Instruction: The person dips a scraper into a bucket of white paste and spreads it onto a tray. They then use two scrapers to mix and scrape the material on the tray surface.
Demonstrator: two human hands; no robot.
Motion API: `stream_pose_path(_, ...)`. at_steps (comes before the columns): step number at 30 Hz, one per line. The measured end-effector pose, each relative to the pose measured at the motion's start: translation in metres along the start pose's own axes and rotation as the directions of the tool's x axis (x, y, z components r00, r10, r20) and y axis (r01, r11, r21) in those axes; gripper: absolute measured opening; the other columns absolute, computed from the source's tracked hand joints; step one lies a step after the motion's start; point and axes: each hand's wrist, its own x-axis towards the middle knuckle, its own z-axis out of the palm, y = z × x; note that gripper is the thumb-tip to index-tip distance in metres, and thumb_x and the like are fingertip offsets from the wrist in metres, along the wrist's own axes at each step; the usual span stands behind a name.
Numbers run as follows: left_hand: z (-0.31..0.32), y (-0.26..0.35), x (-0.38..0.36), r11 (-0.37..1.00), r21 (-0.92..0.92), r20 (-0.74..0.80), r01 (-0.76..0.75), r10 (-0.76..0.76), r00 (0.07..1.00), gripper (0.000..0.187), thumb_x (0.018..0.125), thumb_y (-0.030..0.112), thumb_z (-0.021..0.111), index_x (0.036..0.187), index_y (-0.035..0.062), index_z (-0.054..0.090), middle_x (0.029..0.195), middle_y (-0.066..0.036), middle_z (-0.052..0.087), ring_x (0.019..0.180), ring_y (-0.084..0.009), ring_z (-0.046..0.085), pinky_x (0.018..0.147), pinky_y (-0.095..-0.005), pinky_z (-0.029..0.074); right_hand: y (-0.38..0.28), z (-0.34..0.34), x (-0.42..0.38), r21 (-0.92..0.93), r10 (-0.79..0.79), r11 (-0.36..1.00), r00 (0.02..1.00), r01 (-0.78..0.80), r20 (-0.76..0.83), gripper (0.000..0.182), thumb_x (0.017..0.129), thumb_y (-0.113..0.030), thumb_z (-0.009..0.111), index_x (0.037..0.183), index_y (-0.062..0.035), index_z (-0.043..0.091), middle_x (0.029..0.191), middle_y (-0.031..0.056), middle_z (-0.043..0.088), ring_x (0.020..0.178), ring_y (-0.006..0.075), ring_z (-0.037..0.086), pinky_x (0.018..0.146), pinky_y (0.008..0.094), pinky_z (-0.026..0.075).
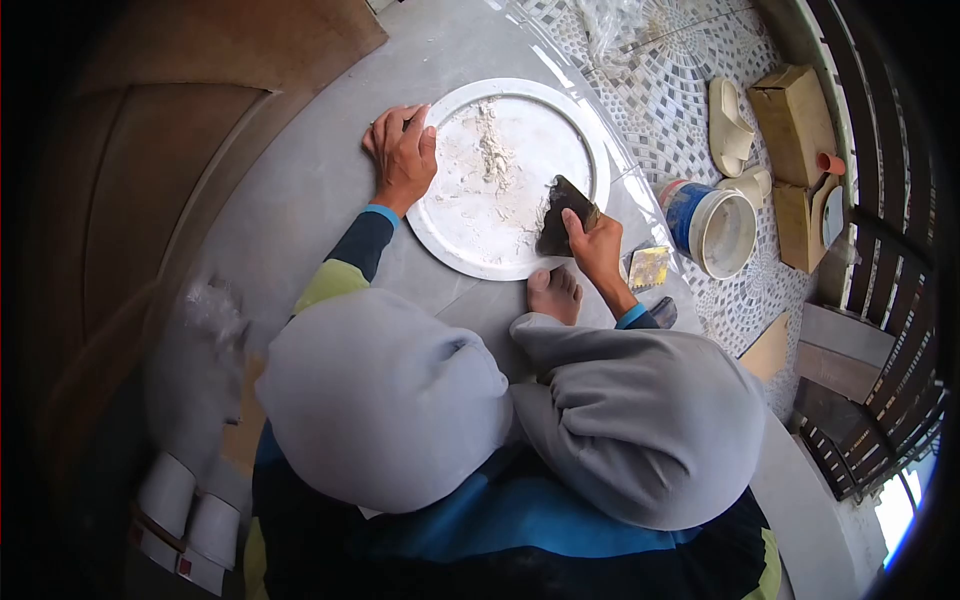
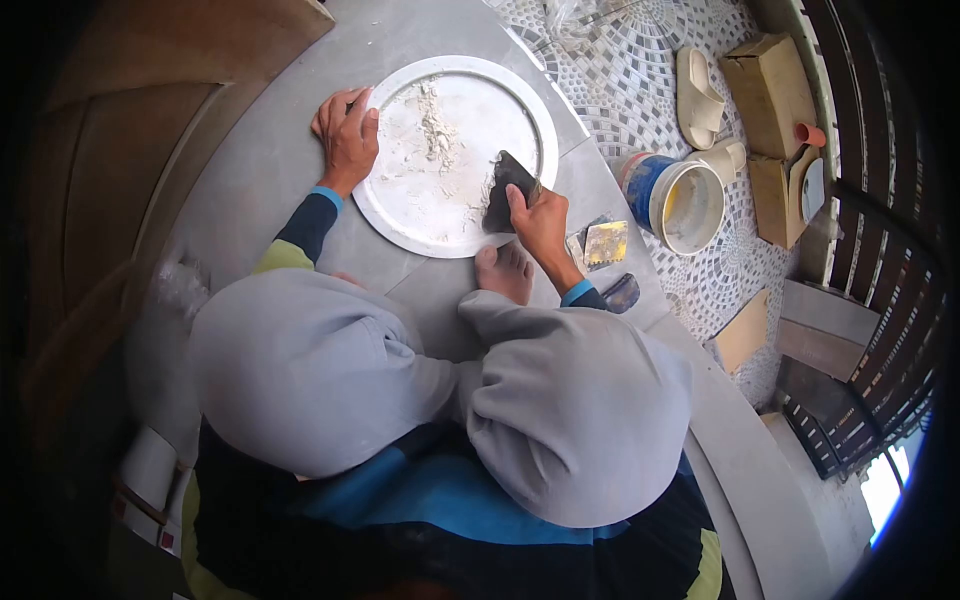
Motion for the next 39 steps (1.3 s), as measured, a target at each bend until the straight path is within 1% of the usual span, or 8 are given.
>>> stream_pose_path(5, -0.001, -0.002, -0.003, 1.0, 0.016, -0.01, -0.004, 0.004, 1.0, 0.029, 0.085, 0.02, 0.055, 0.11, 0.0069, 0.063, 0.111, -0.006, 0.055, 0.114, -0.0264, 0.043, 0.095, -0.0484, 0.025, -0.002, -0.017, -0.01, 0.171, 0.251, 0.945, 0.953, -0.279, 0.17, 0.029, 0.081, -0.021, 0.069, 0.07, 0.005, 0.063, 0.053, 0.0053, 0.057, 0.048, 0.0096, 0.051, 0.046, 0.0303, 0.042)
stream_pose_path(13, -0.003, 0.001, -0.001, 0.999, 0.052, 0.019, 0.016, -0.017, 1.0, 0.03, 0.086, 0.019, 0.056, 0.112, 0.0057, 0.062, 0.112, -0.008, 0.056, 0.114, -0.0272, 0.044, 0.098, -0.0444, 0.025, 0.013, -0.023, -0.014, 0.139, 0.231, 0.953, 0.942, -0.27, 0.242, 0.025, 0.085, -0.019, 0.067, 0.084, 0.0053, 0.067, 0.068, 0.003, 0.063, 0.059, 0.006, 0.054, 0.051, 0.0253, 0.045)
stream_pose_path(15, 0.0, 0.001, -0.001, 0.999, 0.047, 0.022, 0.017, -0.018, 1.0, 0.03, 0.086, 0.019, 0.056, 0.112, 0.0058, 0.062, 0.113, -0.008, 0.056, 0.114, -0.0271, 0.043, 0.098, -0.0444, 0.024, 0.01, -0.013, -0.016, 0.316, 0.139, 0.931, 0.979, -0.181, 0.15, 0.024, 0.085, -0.019, 0.066, 0.081, 0.0045, 0.066, 0.065, 0.0014, 0.061, 0.058, 0.0055, 0.051, 0.05, 0.025, 0.042)
stream_pose_path(22, 0.0, -0.003, -0.002, 1.0, 0.007, 0.034, 0.014, -0.014, 0.999, 0.03, 0.087, 0.02, 0.054, 0.113, 0.0063, 0.062, 0.113, -0.008, 0.055, 0.115, -0.027, 0.042, 0.098, -0.0442, 0.024, 0.002, -0.002, -0.012, 0.154, 0.152, 0.972, 0.972, -0.18, 0.179, 0.037, 0.084, -0.019, 0.067, 0.055, 0.0002, 0.051, 0.047, -0.0004, 0.048, 0.044, 0.0061, 0.04, 0.039, 0.0288, 0.033)
stream_pose_path(24, 0.002, -0.005, 0.002, 1.0, 0.026, 0.004, 0.015, -0.016, 1.0, 0.029, 0.086, 0.02, 0.054, 0.111, 0.0064, 0.062, 0.112, -0.008, 0.055, 0.115, -0.0266, 0.042, 0.097, -0.046, 0.024, 0.007, 0.012, -0.02, 0.463, 0.089, 0.885, 0.994, -0.049, -0.065, 0.038, 0.083, -0.019, 0.068, 0.054, 0.0002, 0.051, 0.046, -0.0001, 0.046, 0.043, 0.0063, 0.038, 0.039, 0.0292, 0.031)
stream_pose_path(27, 0.001, -0.002, -0.004, 1.0, -0.003, 0.007, 0.009, -0.009, 1.0, 0.029, 0.086, 0.02, 0.055, 0.11, 0.0065, 0.063, 0.111, -0.007, 0.054, 0.115, -0.0261, 0.042, 0.096, -0.0482, 0.023, -0.017, 0.028, 0.001, 0.204, 0.239, 0.939, 0.952, -0.276, 0.191, 0.032, 0.083, -0.018, 0.067, 0.062, 0.0031, 0.057, 0.05, 0.0015, 0.052, 0.047, 0.0063, 0.043, 0.043, 0.0286, 0.036)
stream_pose_path(32, -0.002, -0.002, 0.002, 0.999, 0.046, 0.053, 0.025, -0.027, 0.998, 0.031, 0.089, 0.022, 0.052, 0.113, 0.005, 0.061, 0.114, -0.007, 0.055, 0.116, -0.0261, 0.042, 0.099, -0.044, 0.022, 0.005, 0.025, -0.005, 0.387, 0.062, 0.921, 0.998, -0.048, -0.025, 0.031, 0.084, -0.017, 0.066, 0.061, 0.0016, 0.056, 0.047, 0.001, 0.05, 0.044, 0.0066, 0.042, 0.04, 0.0295, 0.033)
stream_pose_path(39, -0.003, -0.001, -0.001, 0.999, 0.034, 0.059, 0.021, -0.023, 0.998, 0.03, 0.089, 0.021, 0.052, 0.112, 0.0051, 0.062, 0.114, -0.007, 0.055, 0.116, -0.0267, 0.042, 0.099, -0.0442, 0.023, -0.021, 0.044, 0.016, 0.208, 0.11, 0.969, 0.987, -0.132, 0.114, 0.035, 0.082, -0.017, 0.067, 0.056, 0.0019, 0.053, 0.044, 0.0019, 0.047, 0.041, 0.0087, 0.037, 0.039, 0.032, 0.033)
